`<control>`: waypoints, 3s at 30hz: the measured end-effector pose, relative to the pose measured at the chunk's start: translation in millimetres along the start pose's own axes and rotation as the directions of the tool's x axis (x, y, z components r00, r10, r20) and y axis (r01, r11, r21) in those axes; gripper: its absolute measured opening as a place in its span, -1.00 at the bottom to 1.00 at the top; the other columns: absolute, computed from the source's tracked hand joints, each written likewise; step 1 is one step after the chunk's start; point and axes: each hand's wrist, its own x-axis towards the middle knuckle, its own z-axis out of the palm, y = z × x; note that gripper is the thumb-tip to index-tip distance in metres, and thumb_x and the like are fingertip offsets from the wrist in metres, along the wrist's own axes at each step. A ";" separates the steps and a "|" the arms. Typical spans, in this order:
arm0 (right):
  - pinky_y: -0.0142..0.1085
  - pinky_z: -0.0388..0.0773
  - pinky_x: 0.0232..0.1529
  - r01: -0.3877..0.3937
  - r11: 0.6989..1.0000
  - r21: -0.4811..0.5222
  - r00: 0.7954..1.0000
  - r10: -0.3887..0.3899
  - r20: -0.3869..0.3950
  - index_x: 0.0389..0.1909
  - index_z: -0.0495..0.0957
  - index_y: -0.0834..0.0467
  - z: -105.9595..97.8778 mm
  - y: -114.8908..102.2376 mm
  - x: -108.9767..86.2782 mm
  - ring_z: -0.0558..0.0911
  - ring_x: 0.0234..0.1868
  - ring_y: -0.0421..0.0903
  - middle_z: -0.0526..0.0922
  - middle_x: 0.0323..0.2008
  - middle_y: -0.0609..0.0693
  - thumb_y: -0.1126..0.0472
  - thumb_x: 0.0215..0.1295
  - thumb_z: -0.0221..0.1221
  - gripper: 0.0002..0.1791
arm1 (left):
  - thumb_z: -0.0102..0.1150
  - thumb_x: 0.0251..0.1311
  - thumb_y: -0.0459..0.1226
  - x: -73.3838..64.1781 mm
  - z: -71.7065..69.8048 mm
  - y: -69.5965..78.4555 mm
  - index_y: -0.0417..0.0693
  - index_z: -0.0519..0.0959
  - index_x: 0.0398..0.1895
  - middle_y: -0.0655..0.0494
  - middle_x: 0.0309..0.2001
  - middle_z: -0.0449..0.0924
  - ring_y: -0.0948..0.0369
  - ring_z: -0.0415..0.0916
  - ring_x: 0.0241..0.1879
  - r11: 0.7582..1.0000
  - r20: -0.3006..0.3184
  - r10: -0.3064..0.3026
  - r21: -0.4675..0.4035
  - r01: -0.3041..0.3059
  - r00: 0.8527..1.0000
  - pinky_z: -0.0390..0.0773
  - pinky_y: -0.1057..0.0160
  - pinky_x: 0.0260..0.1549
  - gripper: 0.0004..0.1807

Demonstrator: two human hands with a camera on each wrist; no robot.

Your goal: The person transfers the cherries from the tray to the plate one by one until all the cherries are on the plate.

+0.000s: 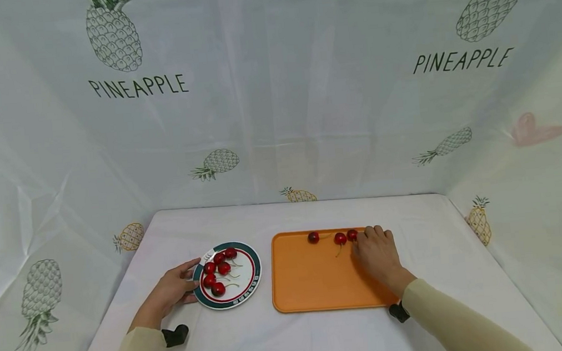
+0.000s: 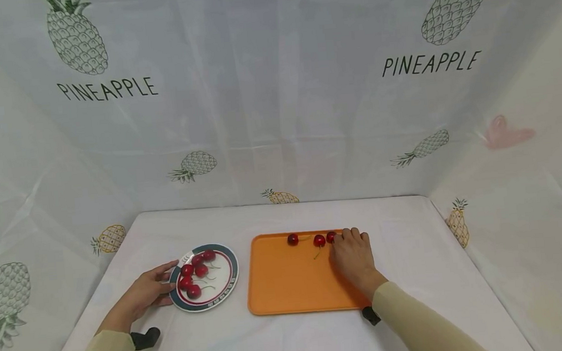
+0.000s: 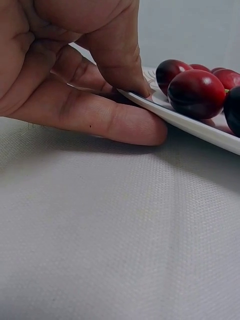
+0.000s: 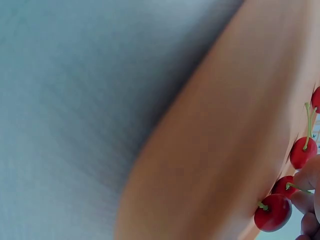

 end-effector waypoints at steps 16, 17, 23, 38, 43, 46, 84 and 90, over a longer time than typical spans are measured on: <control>-0.12 0.32 -0.30 0.056 0.998 -0.035 0.991 -0.059 -0.116 -0.54 0.40 0.23 1.5 4.6 -0.4 0.36 -0.36 0.10 0.33 -0.50 0.09 0.21 0.29 0.42 -0.61 | 0.18 0.40 -0.47 -2.5 0.9 2.5 0.01 0.21 0.66 -0.46 0.48 0.17 0.11 0.66 -0.16 1.000 0.000 0.007 0.010 -0.007 1.000 0.80 0.16 -0.20 -0.20; -0.12 0.32 -0.31 0.067 0.997 -0.037 0.988 -0.072 -0.136 -0.53 0.40 0.23 1.3 5.0 0.6 0.36 -0.36 0.10 0.33 -0.49 0.09 0.20 0.29 0.42 -0.61 | 0.18 0.39 -0.48 -2.4 0.9 2.1 0.01 0.21 0.66 -0.46 0.48 0.17 0.11 0.66 -0.15 1.000 -0.001 0.005 0.010 -0.005 1.000 0.80 0.16 -0.20 -0.20; -0.16 0.27 -0.30 0.102 0.994 -0.040 0.982 -0.107 -0.154 -0.39 0.42 0.27 -1.4 1.8 6.7 0.35 -0.33 0.10 0.32 -0.45 0.10 0.23 0.32 0.38 -0.68 | 0.19 0.39 -0.47 -2.6 0.9 3.0 0.01 0.21 0.66 -0.45 0.48 0.17 0.10 0.66 -0.14 1.000 -0.005 0.005 0.007 -0.005 1.000 0.80 0.16 -0.20 -0.20; -0.18 0.26 -0.29 0.275 0.961 -0.045 0.939 -0.278 -0.203 -0.30 0.43 0.25 -8.0 -45.5 24.5 0.34 -0.32 0.08 0.38 -0.39 0.11 0.22 0.39 0.29 -0.76 | 0.17 0.40 -0.47 -1.2 0.5 -0.5 0.02 0.22 0.66 -0.45 0.49 0.19 0.12 0.67 -0.19 1.000 -0.011 0.013 0.005 -0.013 1.000 0.80 0.17 -0.22 -0.22; -0.21 0.24 -0.30 0.315 0.949 -0.023 0.921 -0.312 -0.232 -0.31 0.44 0.23 -11.0 -70.4 30.9 0.36 -0.34 0.06 0.39 -0.40 0.08 0.20 0.45 0.17 -0.81 | 0.17 0.41 -0.47 -1.4 0.2 -0.1 0.03 0.23 0.65 -0.44 0.50 0.18 0.13 0.67 -0.20 1.000 -0.013 0.014 0.009 -0.014 1.000 0.80 0.17 -0.22 -0.23; -0.21 0.29 -0.29 0.335 0.942 -0.003 0.915 -0.326 -0.239 -0.30 0.46 0.21 -12.5 -85.6 33.7 0.38 -0.33 0.05 0.42 -0.38 0.07 0.19 0.47 0.16 -0.82 | 0.17 0.40 -0.47 -0.2 0.2 -0.6 0.04 0.24 0.65 -0.43 0.49 0.21 0.13 0.67 -0.21 1.000 -0.014 0.013 0.006 -0.013 1.000 0.80 0.17 -0.22 -0.22; -0.36 0.10 -0.25 0.564 0.825 0.024 0.822 -0.559 -0.105 -0.30 0.51 0.04 -13.4 -226.2 36.4 0.36 -0.26 -0.11 0.43 -0.36 -0.10 0.07 0.49 0.20 -0.83 | 0.18 0.41 -0.46 -1.5 -0.3 0.5 0.01 0.24 0.65 -0.38 0.44 0.29 0.17 0.68 -0.25 1.000 0.000 0.022 -0.009 -0.022 1.000 0.80 0.15 -0.23 -0.24; -0.36 0.06 -0.25 0.571 0.821 0.016 0.817 -0.567 -0.110 -0.30 0.49 0.04 -9.0 -227.4 36.4 0.35 -0.27 -0.11 0.42 -0.37 -0.10 0.09 0.51 0.18 -0.84 | 0.18 0.41 -0.46 -1.3 -0.7 0.6 0.01 0.24 0.65 -0.41 0.47 0.27 0.17 0.69 -0.25 1.000 0.002 0.021 -0.006 -0.021 1.000 0.80 0.15 -0.23 -0.23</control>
